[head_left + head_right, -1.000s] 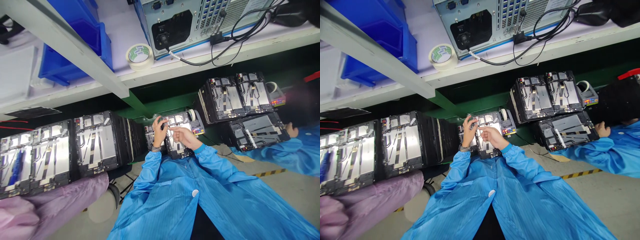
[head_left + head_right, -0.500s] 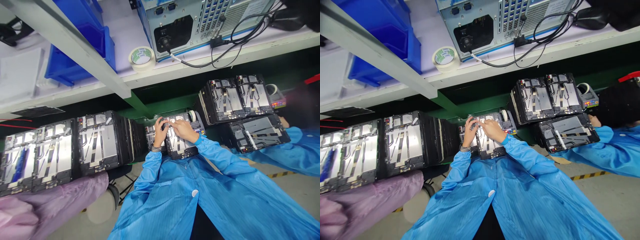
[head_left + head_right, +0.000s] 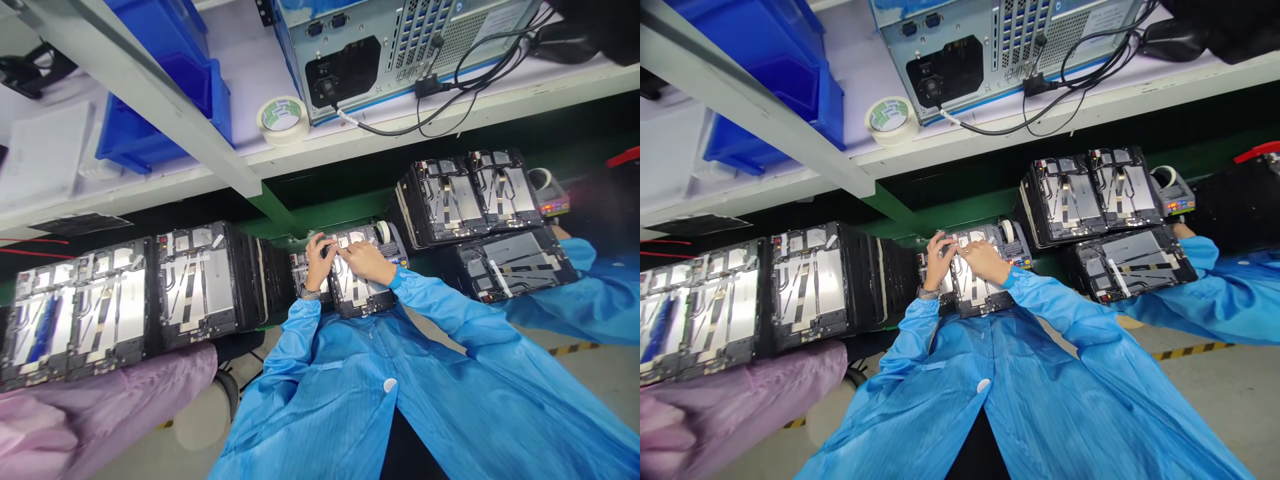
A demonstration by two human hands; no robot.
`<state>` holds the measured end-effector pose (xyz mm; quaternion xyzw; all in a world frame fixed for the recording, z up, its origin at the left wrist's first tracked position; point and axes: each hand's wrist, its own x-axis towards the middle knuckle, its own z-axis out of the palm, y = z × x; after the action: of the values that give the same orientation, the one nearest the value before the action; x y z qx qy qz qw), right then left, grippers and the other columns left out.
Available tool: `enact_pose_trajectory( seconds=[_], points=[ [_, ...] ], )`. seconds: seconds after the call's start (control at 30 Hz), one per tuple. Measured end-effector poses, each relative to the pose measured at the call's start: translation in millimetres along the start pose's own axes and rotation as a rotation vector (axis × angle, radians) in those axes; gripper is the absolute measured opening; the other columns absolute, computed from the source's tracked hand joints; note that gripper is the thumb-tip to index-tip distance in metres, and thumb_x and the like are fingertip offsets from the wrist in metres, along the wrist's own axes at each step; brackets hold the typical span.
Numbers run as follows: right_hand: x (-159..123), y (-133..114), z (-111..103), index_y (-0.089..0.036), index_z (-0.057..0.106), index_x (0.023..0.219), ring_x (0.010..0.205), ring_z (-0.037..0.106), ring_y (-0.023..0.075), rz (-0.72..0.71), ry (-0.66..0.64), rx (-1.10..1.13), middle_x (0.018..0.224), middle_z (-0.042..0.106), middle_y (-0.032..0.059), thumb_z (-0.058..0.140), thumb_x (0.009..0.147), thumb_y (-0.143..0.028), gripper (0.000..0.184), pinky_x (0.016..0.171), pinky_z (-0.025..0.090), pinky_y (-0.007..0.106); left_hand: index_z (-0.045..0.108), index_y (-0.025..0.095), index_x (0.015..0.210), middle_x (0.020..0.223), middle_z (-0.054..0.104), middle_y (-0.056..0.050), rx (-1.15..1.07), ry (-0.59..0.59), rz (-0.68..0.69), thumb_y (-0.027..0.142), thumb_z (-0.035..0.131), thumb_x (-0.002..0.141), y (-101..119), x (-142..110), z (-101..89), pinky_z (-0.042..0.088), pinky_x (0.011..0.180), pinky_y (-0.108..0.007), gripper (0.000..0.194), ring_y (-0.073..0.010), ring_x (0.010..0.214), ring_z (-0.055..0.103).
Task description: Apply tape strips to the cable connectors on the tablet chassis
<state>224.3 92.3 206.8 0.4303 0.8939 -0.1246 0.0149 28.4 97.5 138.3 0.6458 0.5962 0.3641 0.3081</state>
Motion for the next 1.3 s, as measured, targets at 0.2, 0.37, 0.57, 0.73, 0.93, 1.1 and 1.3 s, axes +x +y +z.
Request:
enact_pose_trajectory(
  seconds=[0.2,0.37,0.57,0.73,0.93,1.1,1.3],
  points=[
    [-30.6,14.6,-4.2,-0.015,0.064,0.146,0.1,0.067,0.0275,0.273,0.272,0.267,0.104,0.074,0.0123,0.043,0.105,-0.017,0.046,0.088,0.048,0.036,0.079,0.028,0.106,0.148,0.059,-0.008,0.035,-0.036,-0.008,0.027,0.075,0.094,10.3,5.9,-7.5,0.032,0.126,-0.051,0.013,-0.0292,0.146,0.048],
    [-77.2,22.8,10.4,-0.016,0.074,0.132,0.093,0.068,0.026,0.506,0.512,0.54,0.106,0.074,0.011,0.046,0.106,-0.029,0.04,0.089,0.053,0.038,0.079,0.028,0.103,0.149,0.059,-0.006,0.033,-0.171,-0.043,0.024,0.079,0.089,14.3,16.5,-20.4,0.032,0.125,-0.055,0.015,-0.0313,0.146,0.048],
    [-113.3,17.8,46.5,-0.016,0.074,0.13,0.077,0.062,0.023,0.651,0.558,0.694,0.092,0.068,0.0075,0.053,0.1,-0.032,0.039,0.08,0.054,0.039,0.079,0.028,0.097,0.143,0.064,-0.006,0.005,-0.184,-0.058,0.025,0.083,0.085,9.1,22.6,-21.0,0.032,0.124,-0.055,0.013,-0.0311,0.14,0.053],
    [-114.2,7.4,63.8,-0.016,0.072,0.133,0.087,0.065,0.0242,0.675,0.576,0.815,0.102,0.069,0.0098,0.054,0.1,-0.036,0.042,0.087,0.056,0.041,0.077,0.026,0.093,0.14,0.066,-0.006,0.045,-0.202,-0.053,0.023,0.083,0.084,16.0,29.3,-18.6,0.033,0.123,-0.056,0.012,-0.0321,0.14,0.052],
    [-111.6,-2.9,70.5,-0.021,0.067,0.144,0.125,0.06,0.0296,0.634,0.547,0.841,0.13,0.066,0.0132,0.055,0.101,-0.041,0.05,0.113,0.046,0.051,0.065,0.027,0.133,0.151,0.058,-0.01,-0.096,-0.04,-0.056,0.027,0.072,0.094,21.5,-1.6,-22.9,0.039,0.124,-0.046,0.04,-0.0268,0.145,0.052],
    [-117.9,-5.8,81.8,-0.019,0.07,0.141,0.13,0.058,0.0315,0.686,0.542,0.926,0.136,0.064,0.0153,0.061,0.097,-0.046,0.052,0.112,0.048,0.052,0.048,0.027,0.156,0.162,0.049,-0.013,-0.156,-0.099,-0.33,0.044,0.064,0.101,17.9,-95.8,-16.2,0.035,0.129,-0.048,0.06,-0.0282,0.155,0.044],
    [-121.2,-23.5,60.6,-0.022,0.068,0.145,0.136,0.053,0.0321,0.675,0.569,0.881,0.139,0.062,0.0129,0.067,0.096,-0.045,0.054,0.123,0.038,0.055,0.049,0.029,0.161,0.169,0.046,-0.009,-0.24,-0.106,-0.372,0.045,0.06,0.105,40.1,-138.6,-9.5,0.032,0.133,-0.048,0.059,-0.0276,0.159,0.04]
  ],
)
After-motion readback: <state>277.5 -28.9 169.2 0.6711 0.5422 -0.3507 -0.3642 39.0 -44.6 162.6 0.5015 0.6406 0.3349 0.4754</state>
